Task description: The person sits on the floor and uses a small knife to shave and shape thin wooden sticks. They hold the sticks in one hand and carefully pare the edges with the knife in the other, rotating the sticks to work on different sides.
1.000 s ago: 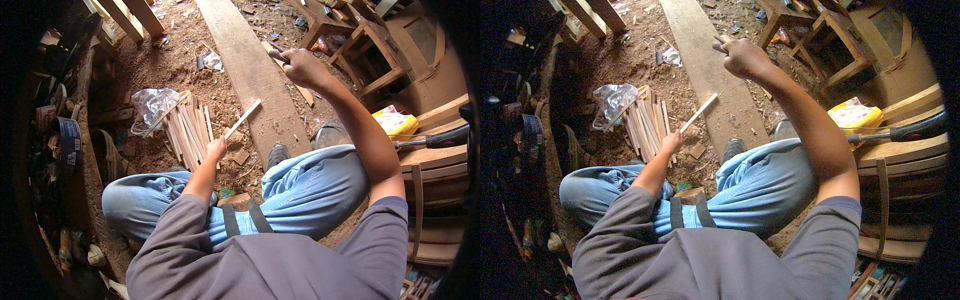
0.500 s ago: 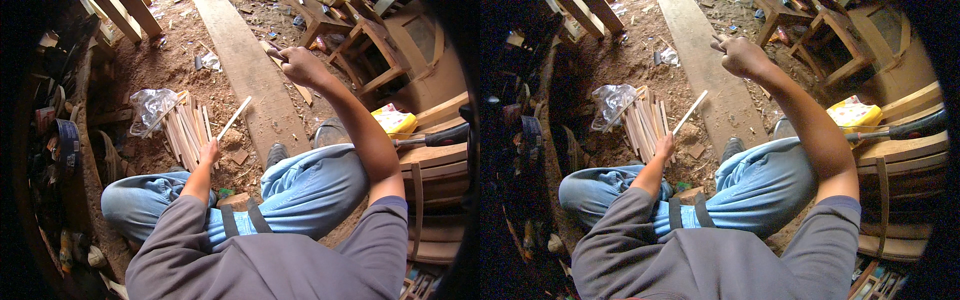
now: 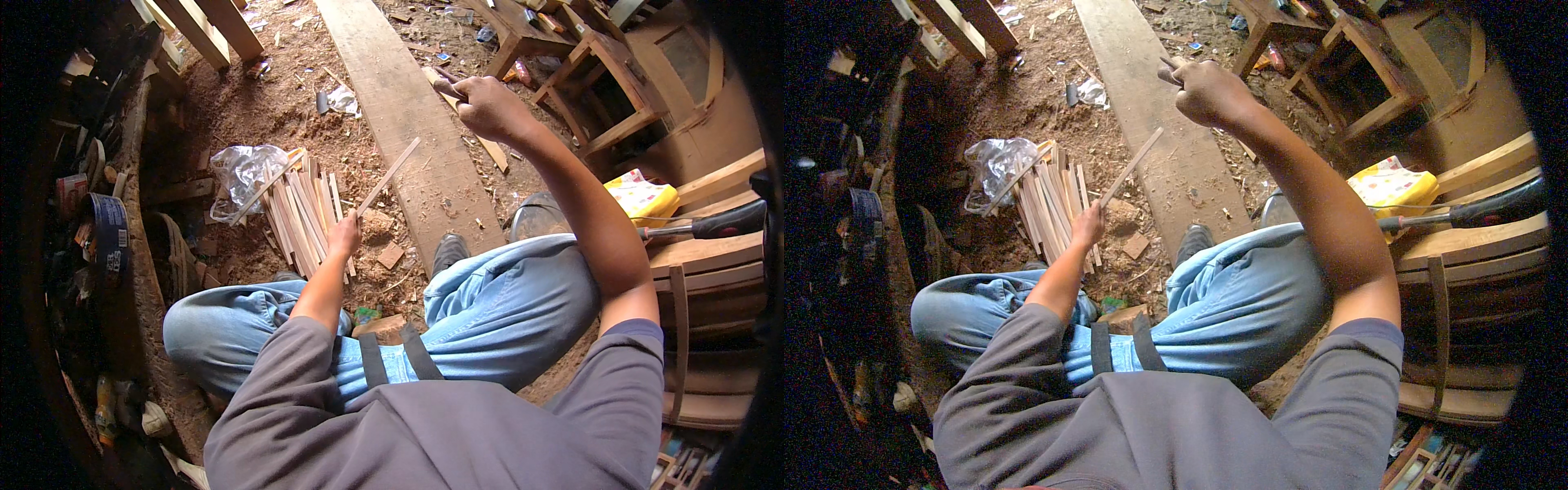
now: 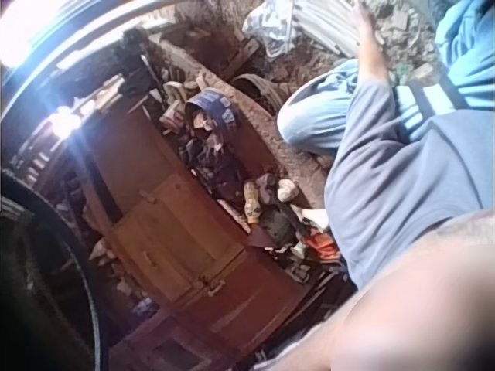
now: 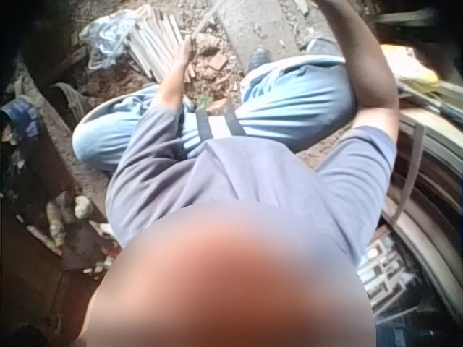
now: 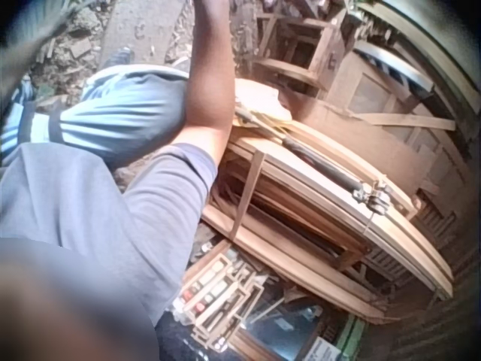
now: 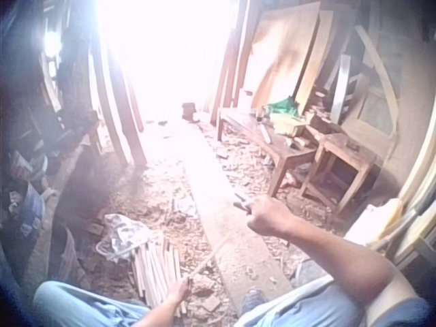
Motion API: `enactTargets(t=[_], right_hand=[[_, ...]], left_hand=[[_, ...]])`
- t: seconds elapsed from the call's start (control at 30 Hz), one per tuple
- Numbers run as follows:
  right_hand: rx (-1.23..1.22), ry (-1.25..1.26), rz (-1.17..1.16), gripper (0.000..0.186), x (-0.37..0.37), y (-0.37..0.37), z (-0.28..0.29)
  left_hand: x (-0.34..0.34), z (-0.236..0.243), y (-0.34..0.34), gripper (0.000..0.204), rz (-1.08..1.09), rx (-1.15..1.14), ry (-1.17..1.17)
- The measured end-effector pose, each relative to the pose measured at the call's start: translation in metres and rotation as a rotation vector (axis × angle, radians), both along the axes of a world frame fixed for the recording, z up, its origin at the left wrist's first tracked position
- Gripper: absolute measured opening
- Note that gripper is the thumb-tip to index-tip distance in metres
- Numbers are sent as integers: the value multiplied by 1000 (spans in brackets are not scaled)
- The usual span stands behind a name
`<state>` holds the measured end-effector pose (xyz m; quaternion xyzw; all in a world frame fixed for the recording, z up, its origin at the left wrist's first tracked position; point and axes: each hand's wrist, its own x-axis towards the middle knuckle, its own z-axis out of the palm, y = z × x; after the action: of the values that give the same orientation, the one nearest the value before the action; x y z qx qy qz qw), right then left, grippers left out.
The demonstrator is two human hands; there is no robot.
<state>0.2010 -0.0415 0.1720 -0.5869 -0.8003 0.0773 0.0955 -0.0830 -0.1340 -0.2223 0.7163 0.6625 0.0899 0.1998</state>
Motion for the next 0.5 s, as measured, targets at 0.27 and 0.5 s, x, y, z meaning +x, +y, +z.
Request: enactTargets(t=[0.27, 0.5], right_hand=[[48, 7, 25, 32, 1, 0, -1], [23, 21, -36, 32, 6, 4, 5]], left_hand=[[-9, -4, 4, 31, 166, -89, 2], [39, 43, 70, 48, 278, -43, -506]])
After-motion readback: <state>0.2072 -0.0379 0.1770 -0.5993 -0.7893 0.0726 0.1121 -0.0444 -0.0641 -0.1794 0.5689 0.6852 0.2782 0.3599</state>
